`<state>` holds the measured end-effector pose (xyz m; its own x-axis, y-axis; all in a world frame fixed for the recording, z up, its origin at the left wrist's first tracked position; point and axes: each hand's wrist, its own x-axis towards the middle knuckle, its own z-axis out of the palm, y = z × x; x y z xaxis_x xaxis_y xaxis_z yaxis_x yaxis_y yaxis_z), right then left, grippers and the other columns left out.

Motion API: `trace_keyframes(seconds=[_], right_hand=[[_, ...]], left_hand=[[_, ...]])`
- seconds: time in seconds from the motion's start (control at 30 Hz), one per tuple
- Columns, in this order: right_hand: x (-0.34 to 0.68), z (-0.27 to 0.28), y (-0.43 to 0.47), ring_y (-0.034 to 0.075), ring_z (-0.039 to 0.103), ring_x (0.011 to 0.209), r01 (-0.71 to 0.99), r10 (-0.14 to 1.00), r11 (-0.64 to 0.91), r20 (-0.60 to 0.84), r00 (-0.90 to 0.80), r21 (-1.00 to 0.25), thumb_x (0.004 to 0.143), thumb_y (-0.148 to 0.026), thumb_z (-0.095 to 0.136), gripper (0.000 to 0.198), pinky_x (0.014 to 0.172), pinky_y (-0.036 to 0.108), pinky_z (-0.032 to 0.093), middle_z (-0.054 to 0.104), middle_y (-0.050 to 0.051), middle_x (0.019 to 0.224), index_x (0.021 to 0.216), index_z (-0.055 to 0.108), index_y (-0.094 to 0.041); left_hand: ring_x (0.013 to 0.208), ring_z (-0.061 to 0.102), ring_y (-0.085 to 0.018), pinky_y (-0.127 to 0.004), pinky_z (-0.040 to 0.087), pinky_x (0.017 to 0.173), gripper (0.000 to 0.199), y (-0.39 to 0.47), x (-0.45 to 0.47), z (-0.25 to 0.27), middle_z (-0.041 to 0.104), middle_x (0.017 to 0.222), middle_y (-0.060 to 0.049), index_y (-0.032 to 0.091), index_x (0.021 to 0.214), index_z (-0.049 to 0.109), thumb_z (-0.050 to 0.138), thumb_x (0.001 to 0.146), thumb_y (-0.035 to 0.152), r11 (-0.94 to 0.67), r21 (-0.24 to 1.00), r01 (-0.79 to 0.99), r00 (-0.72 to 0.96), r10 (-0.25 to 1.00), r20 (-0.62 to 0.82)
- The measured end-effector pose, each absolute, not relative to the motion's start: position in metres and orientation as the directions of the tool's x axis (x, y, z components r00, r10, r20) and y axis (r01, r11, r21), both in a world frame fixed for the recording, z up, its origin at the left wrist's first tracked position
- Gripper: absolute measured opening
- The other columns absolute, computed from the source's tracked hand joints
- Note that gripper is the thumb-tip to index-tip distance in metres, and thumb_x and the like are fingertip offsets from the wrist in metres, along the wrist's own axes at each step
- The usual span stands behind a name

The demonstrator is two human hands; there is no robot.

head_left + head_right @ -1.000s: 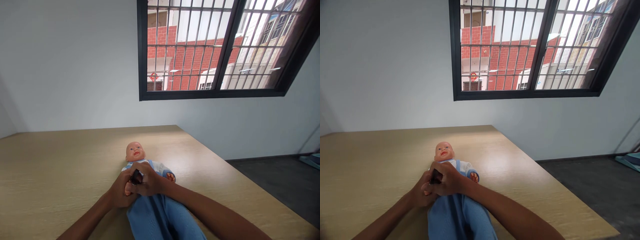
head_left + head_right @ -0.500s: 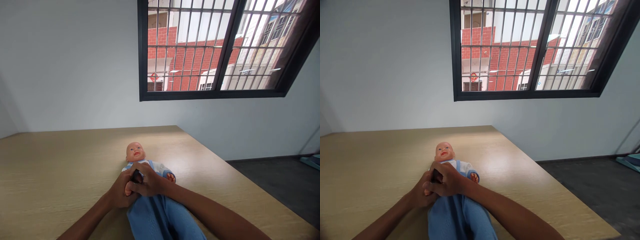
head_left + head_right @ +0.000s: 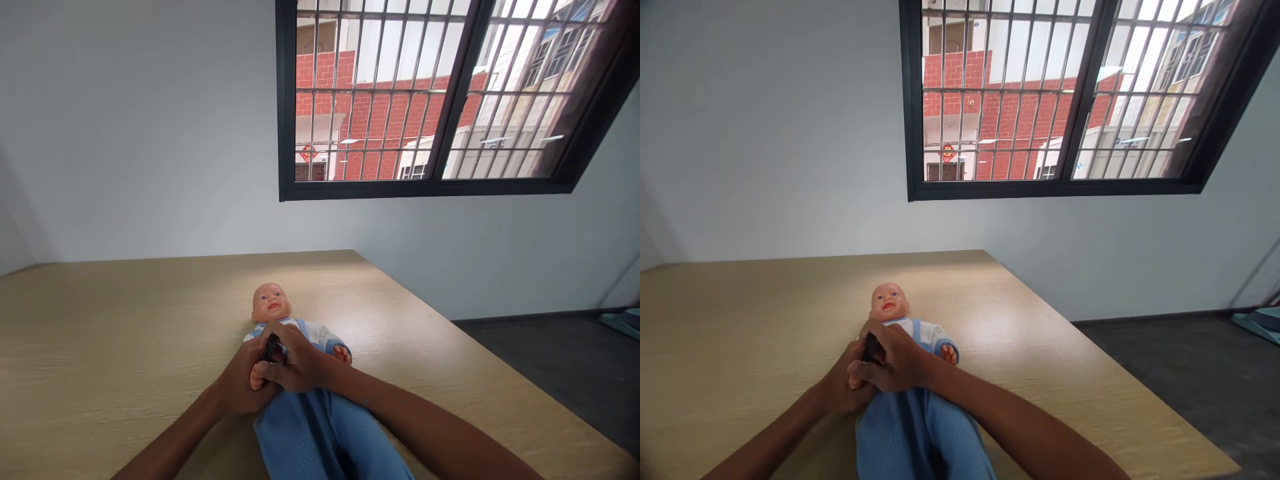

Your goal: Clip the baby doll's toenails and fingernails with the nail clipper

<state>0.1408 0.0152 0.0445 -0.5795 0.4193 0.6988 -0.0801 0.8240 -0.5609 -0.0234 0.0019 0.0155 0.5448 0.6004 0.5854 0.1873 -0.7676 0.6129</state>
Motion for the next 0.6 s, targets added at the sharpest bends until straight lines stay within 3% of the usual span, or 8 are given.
trace_keyframes(seconds=[0.13,0.3,0.6], right_hand=[[0.1401,0.0467,0.0136,0.011,0.045,0.053,-0.124,0.403,0.815,0.708,-0.579,-0.566,0.094,-0.047,0.062,0.03,0.053,0.023,0.036,0.052,-0.005,0.064,0.091,0.047,-0.021],[0.1397,0.044,0.0158,0.009,0.044,0.05,-0.071,0.443,0.817,0.702,-0.557,-0.572,0.084,-0.045,0.075,0.036,0.049,0.021,0.033,0.046,-0.008,0.061,0.091,0.049,-0.02],[0.139,0.0446,0.0175,0.009,0.043,0.053,-0.071,0.461,0.804,0.695,-0.552,-0.59,0.084,-0.042,0.073,0.034,0.052,0.021,0.034,0.049,-0.006,0.065,0.095,0.05,-0.019]], left_hand=[[0.074,0.056,-0.014,-0.024,0.046,0.067,0.02,0.0012,-0.023,0.0158,0.061,0.082,-0.002,0.015,0.085,0.057,0.053,0.066,0.012,-0.762,0.628,0.156,0.561,0.592,0.579],[0.07,0.052,-0.013,-0.024,0.043,0.064,0.016,0.0029,-0.0248,0.0127,0.059,0.079,-0.001,0.015,0.08,0.054,0.054,0.064,0.015,-0.756,0.624,0.197,0.551,0.612,0.567],[0.07,0.053,-0.012,-0.024,0.044,0.066,0.016,0.0036,-0.027,0.0133,0.059,0.08,-0.001,0.015,0.08,0.055,0.053,0.064,0.009,-0.772,0.612,0.174,0.574,0.584,0.574]])
